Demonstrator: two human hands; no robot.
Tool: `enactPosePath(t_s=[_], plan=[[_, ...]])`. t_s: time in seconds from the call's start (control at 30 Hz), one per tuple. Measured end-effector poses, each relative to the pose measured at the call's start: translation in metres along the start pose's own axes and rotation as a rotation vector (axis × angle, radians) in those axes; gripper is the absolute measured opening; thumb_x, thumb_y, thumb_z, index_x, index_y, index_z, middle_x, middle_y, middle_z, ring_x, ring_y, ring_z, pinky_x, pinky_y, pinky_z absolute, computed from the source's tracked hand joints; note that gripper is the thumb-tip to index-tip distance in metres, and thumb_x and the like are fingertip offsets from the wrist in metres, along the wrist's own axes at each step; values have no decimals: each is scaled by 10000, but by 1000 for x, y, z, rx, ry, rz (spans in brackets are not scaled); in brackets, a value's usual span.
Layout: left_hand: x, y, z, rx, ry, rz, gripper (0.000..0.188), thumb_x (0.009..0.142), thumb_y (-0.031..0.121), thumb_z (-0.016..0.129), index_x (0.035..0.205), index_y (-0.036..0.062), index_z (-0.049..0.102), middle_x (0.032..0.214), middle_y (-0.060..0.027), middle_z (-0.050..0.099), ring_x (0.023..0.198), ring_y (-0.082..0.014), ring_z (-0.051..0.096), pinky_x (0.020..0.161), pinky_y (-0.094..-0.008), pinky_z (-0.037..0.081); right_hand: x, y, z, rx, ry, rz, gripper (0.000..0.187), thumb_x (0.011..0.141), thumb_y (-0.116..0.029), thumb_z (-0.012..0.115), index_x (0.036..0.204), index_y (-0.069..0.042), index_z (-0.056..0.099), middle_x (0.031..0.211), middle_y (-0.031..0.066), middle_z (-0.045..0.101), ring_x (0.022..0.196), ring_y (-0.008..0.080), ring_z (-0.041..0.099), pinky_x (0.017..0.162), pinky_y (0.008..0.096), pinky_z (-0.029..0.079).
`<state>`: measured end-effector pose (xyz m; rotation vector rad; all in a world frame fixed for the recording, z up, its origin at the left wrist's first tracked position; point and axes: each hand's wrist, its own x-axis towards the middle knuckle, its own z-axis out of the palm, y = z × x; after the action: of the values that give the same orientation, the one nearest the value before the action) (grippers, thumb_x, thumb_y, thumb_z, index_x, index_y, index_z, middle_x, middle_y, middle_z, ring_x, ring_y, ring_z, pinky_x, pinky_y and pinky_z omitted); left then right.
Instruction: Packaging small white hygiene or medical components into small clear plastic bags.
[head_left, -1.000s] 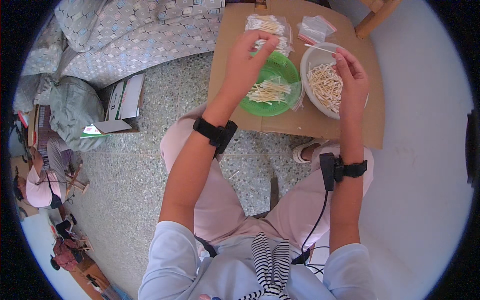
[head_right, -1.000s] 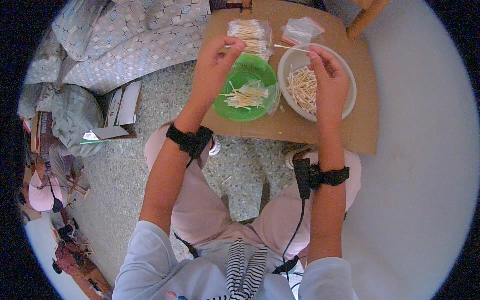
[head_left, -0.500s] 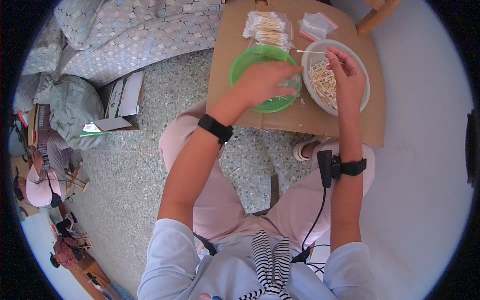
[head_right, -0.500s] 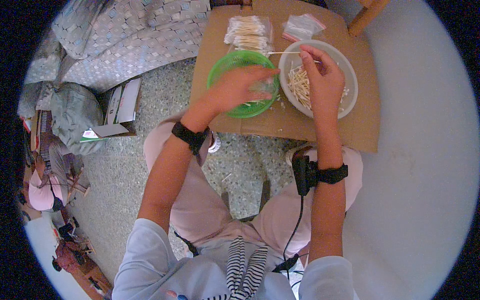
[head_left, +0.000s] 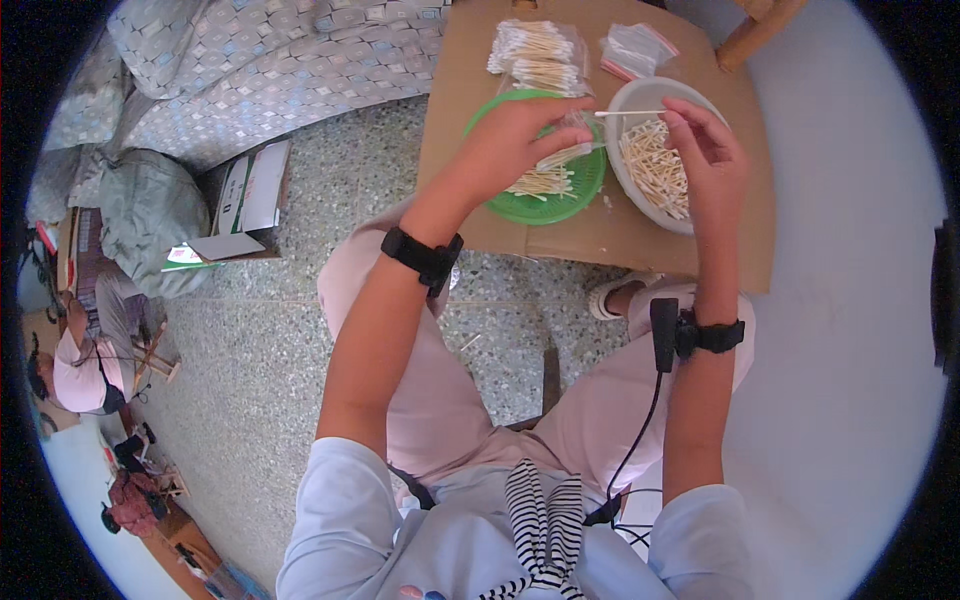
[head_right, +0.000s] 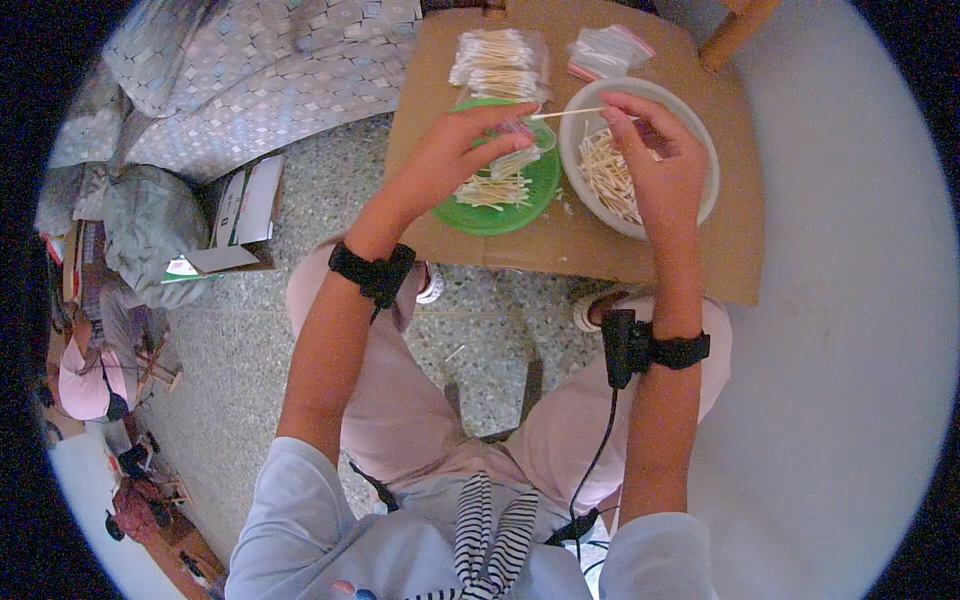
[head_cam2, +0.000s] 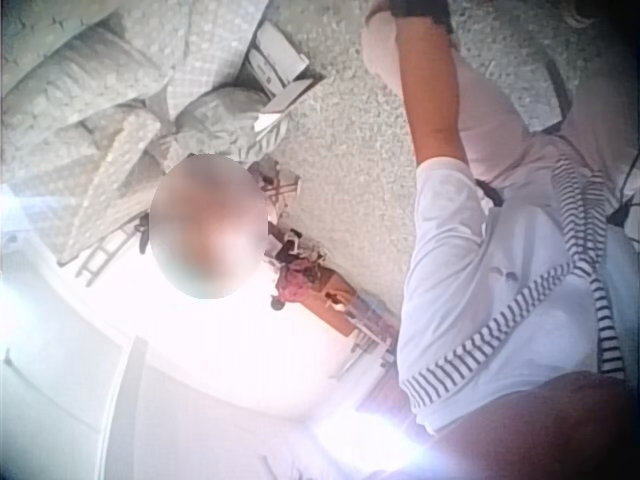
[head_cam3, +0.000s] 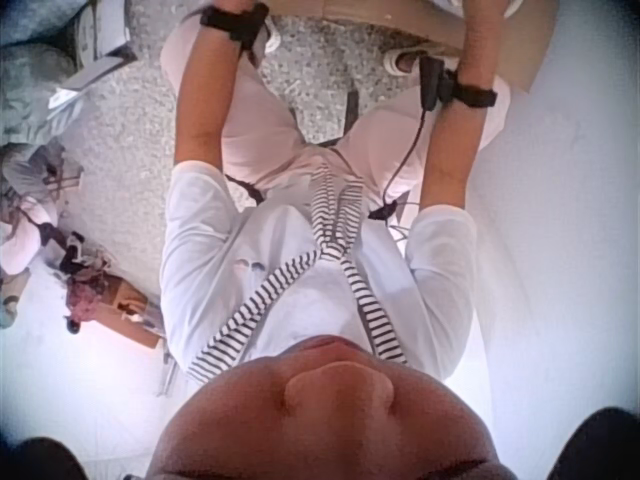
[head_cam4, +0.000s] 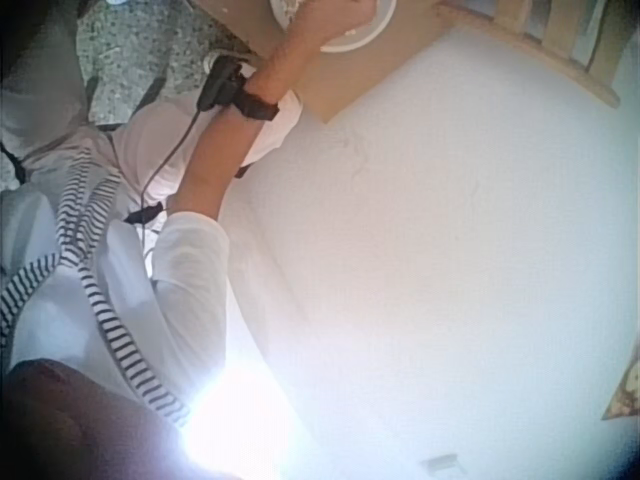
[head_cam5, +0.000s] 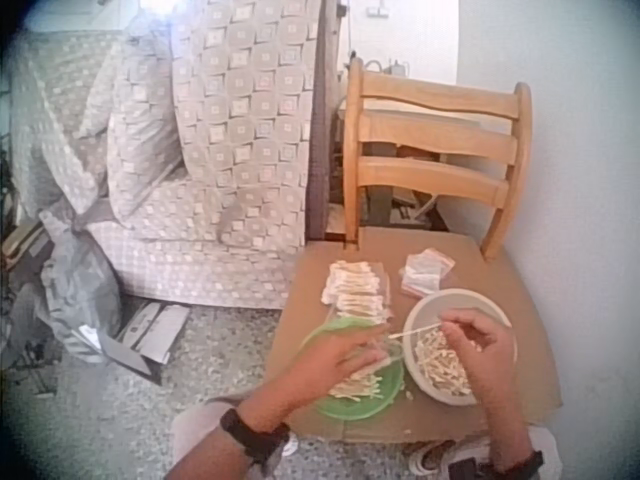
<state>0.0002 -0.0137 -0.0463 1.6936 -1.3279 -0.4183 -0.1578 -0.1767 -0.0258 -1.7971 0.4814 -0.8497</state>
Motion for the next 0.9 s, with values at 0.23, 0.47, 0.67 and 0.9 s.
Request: enactPosePath(t_s=[0.23, 0.47, 0.67, 0.9], plan=[[0, 0, 2, -42, 30, 32, 443, 879, 360, 602, 1226, 85, 587, 1077, -159, 650, 949, -304, 632, 820, -357, 480, -2, 1, 8, -200, -154, -232, 220, 822, -93, 675, 1041, -94, 702, 938, 41, 678, 733, 110, 610, 687, 236, 488], [2, 4, 10, 27, 8, 3, 386, 917, 289, 581, 1231, 65, 585, 1043, -135, 676, 950, -206, 640, 864, -327, 472, -10, -5, 25, -288, -241, 14, 187, 843, -163, 653, 1002, -77, 700, 927, 62, 680, 751, 159, 636, 703, 286, 504], [2, -2, 16, -31, 173, -80, 367, 921, 277, 577, 1226, 73, 588, 989, -139, 683, 916, -217, 643, 848, -317, 477, -5, 8, 16, -292, -288, -140, 224, 864, -202, 616, 1041, -79, 677, 951, 95, 680, 834, 219, 646, 771, 309, 500], [5, 0, 25, -144, 85, 0, 506, 924, 295, 571, 1372, 107, 430, 1256, -120, 570, 1134, -221, 548, 970, -336, 412, -5, 44, -19, -823, -245, -264, 230, 838, -182, 612, 1055, -151, 682, 992, 121, 669, 873, 298, 641, 820, 399, 496]])
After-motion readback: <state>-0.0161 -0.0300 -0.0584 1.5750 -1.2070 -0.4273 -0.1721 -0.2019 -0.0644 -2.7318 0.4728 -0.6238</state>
